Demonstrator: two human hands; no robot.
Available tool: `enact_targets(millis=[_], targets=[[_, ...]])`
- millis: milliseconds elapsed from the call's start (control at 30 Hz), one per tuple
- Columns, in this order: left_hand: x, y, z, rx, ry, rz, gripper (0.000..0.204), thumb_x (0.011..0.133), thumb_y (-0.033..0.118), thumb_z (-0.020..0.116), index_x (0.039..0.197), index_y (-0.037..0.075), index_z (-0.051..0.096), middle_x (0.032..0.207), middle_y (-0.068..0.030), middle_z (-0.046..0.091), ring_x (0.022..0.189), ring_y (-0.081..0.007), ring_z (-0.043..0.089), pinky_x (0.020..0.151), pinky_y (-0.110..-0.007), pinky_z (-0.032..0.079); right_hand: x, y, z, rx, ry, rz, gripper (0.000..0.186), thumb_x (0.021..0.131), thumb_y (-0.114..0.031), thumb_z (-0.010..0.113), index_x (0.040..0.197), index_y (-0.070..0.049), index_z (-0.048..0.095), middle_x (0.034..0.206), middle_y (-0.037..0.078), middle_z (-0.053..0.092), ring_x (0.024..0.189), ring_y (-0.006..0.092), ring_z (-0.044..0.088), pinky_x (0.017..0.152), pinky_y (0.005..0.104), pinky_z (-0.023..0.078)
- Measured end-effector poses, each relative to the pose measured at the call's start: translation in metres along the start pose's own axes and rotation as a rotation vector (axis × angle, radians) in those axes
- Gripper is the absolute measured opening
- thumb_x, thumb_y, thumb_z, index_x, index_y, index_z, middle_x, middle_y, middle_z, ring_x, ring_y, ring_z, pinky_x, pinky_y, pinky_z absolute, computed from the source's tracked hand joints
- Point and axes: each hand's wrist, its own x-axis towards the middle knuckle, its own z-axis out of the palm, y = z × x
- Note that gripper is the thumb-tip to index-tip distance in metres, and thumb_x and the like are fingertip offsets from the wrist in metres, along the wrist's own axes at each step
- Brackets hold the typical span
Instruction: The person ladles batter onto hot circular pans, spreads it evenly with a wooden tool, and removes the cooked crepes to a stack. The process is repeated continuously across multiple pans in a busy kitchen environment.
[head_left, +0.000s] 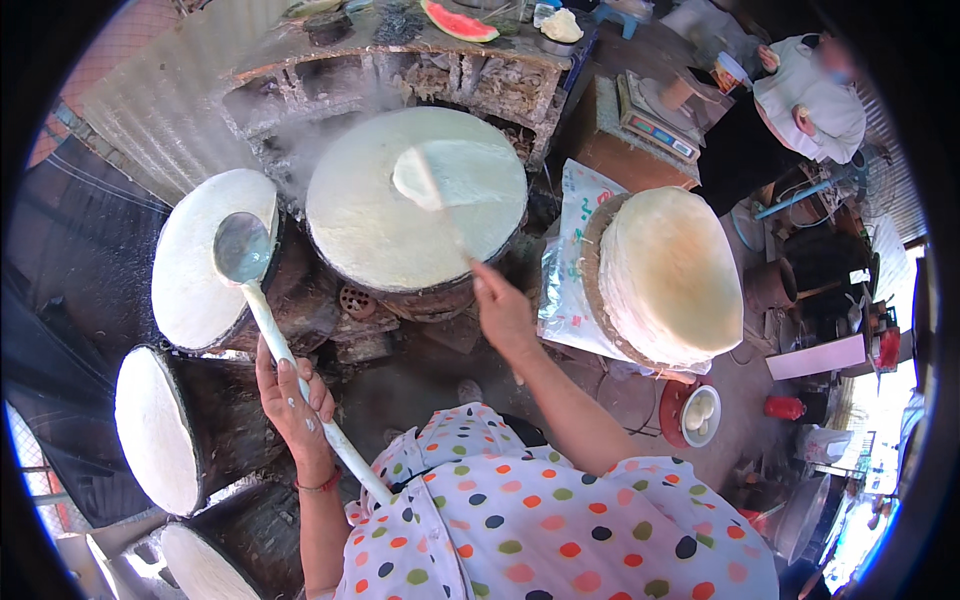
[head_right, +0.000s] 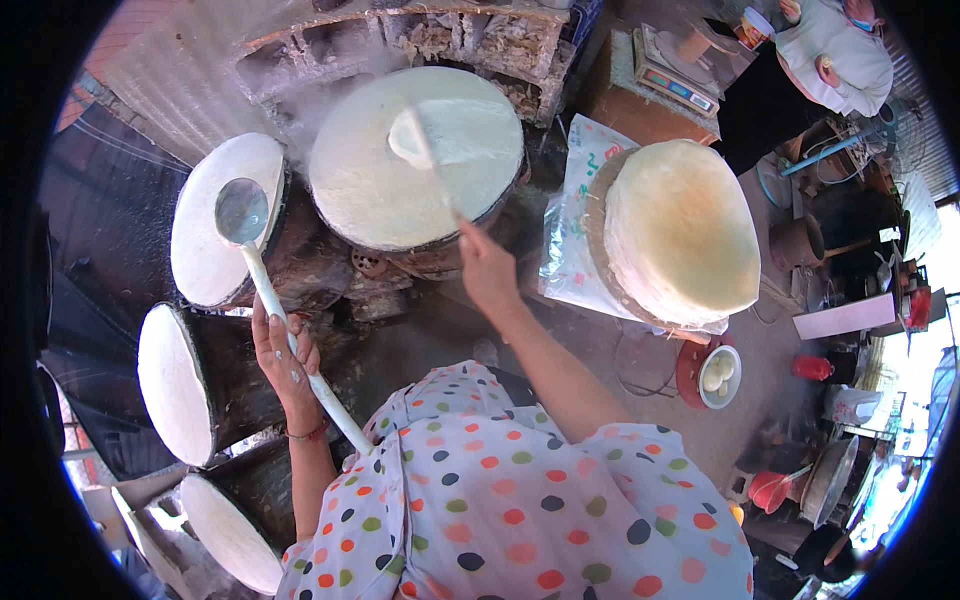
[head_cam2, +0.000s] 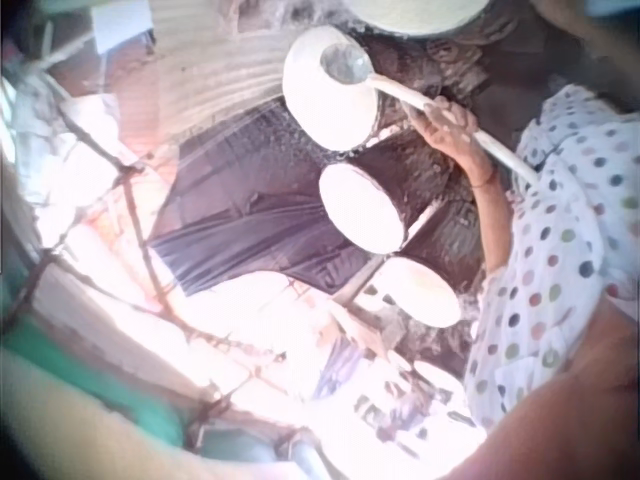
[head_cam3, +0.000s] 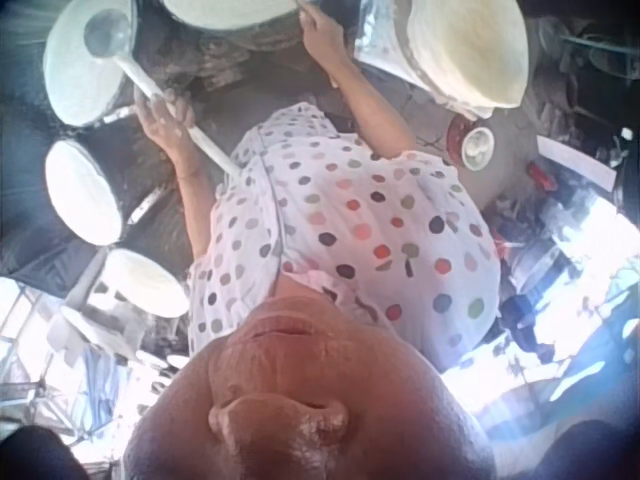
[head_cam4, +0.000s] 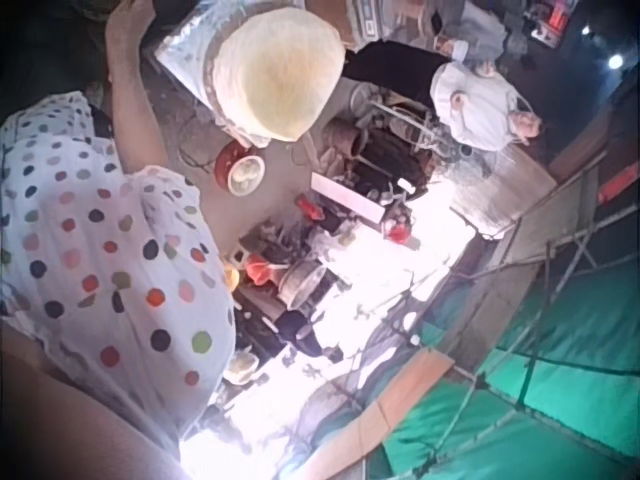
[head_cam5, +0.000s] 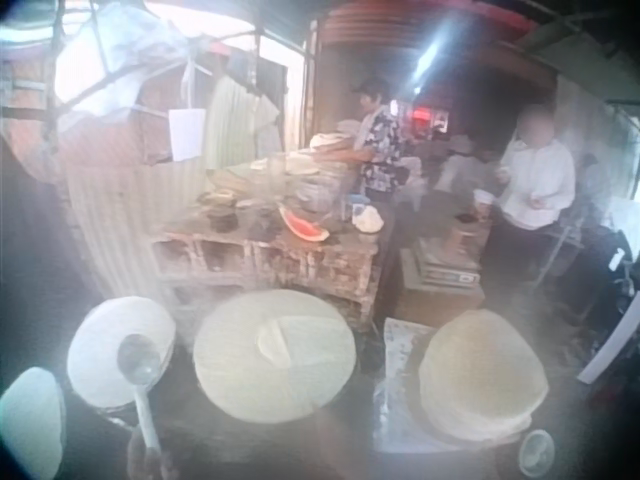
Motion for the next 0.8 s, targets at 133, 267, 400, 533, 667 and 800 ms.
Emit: enact_targets(millis=[133, 267, 400, 533, 667, 800], targets=[[0.007, 0.011, 0.017, 0.062, -0.017, 0.018, 0.044, 0.101, 0.019, 0.046, 0.143, 0.011, 0.034, 0.082, -0.0034, 0.048, 0.049, -0.0027, 0.038, 0.037, -0.015, 0.031, 0.067, 0.02, -0.036, 0.189, 0.089, 0.358, 0.036, 0.098, -0.028, 0.045, 0.131, -0.017, 0.056, 0.071, 0.009, 0.062, 0.044, 0.0167, 0.051, 0.04, 0.0318, 0.044], [0.039, 0.007, 0.051, 0.065, -0.113, -0.004, 0.044, 0.1, 0.018, 0.048, 0.141, 0.01, 0.035, 0.082, -0.0034, 0.049, 0.05, -0.0025, 0.038, 0.038, -0.015, 0.031, 0.104, 0.009, -0.051, 0.208, -0.195, 0.367, 0.037, 0.097, -0.027, 0.045, 0.131, -0.019, 0.056, 0.069, 0.007, 0.058, 0.045, 0.016, 0.05, 0.039, 0.0303, 0.042], [0.07, -0.006, 0.082, 0.023, -0.141, -0.013, 0.042, 0.099, 0.015, 0.049, 0.139, 0.01, 0.038, 0.077, -0.0042, 0.05, 0.046, -0.0048, 0.04, 0.035, -0.018, 0.032, 0.099, 0.029, -0.067, -0.139, -0.344, -0.26, 0.036, 0.097, -0.024, 0.047, 0.132, -0.017, 0.055, 0.088, 0.013, 0.068, 0.065, 0.0269, 0.064, 0.058, 0.036, 0.051], [0.087, -0.022, 0.096, 0.077, -0.083, -0.037, 0.044, 0.098, 0.01, 0.049, 0.14, 0.009, 0.037, 0.071, -0.0037, 0.048, 0.044, -0.0077, 0.043, 0.032, -0.023, 0.034, 0.042, -0.017, -0.101, -0.438, -0.486, -0.185, 0.034, 0.097, -0.021, 0.049, 0.128, -0.009, 0.057, 0.12, 0.014, 0.064, 0.093, 0.0273, 0.067, 0.085, 0.0353, 0.049], [0.081, -0.054, 0.124, 0.18, -0.034, -0.116, 0.044, 0.098, 0.009, 0.047, 0.14, 0.011, 0.037, 0.068, -0.0016, 0.046, 0.045, -0.0076, 0.041, 0.034, -0.023, 0.034, 0.007, 0.06, -0.085, -0.079, -0.108, -0.246, 0.036, 0.098, -0.02, 0.046, 0.133, -0.01, 0.052, 0.088, 0.014, 0.066, 0.077, 0.026, 0.064, 0.07, 0.0363, 0.05], [0.063, -0.086, 0.128, 0.279, -0.038, -0.138, 0.052, 0.097, 0.012, 0.051, 0.144, 0.005, 0.028, 0.067, -0.0024, 0.045, 0.042, -0.0077, 0.041, 0.032, -0.025, 0.035, -0.032, 0.036, -0.035, 0.314, -0.157, 0.339, 0.039, 0.102, -0.023, 0.041, 0.14, -0.018, 0.046, 0.062, -0.003, 0.045, 0.049, 0.0057, 0.043, 0.044, 0.0247, 0.041]])
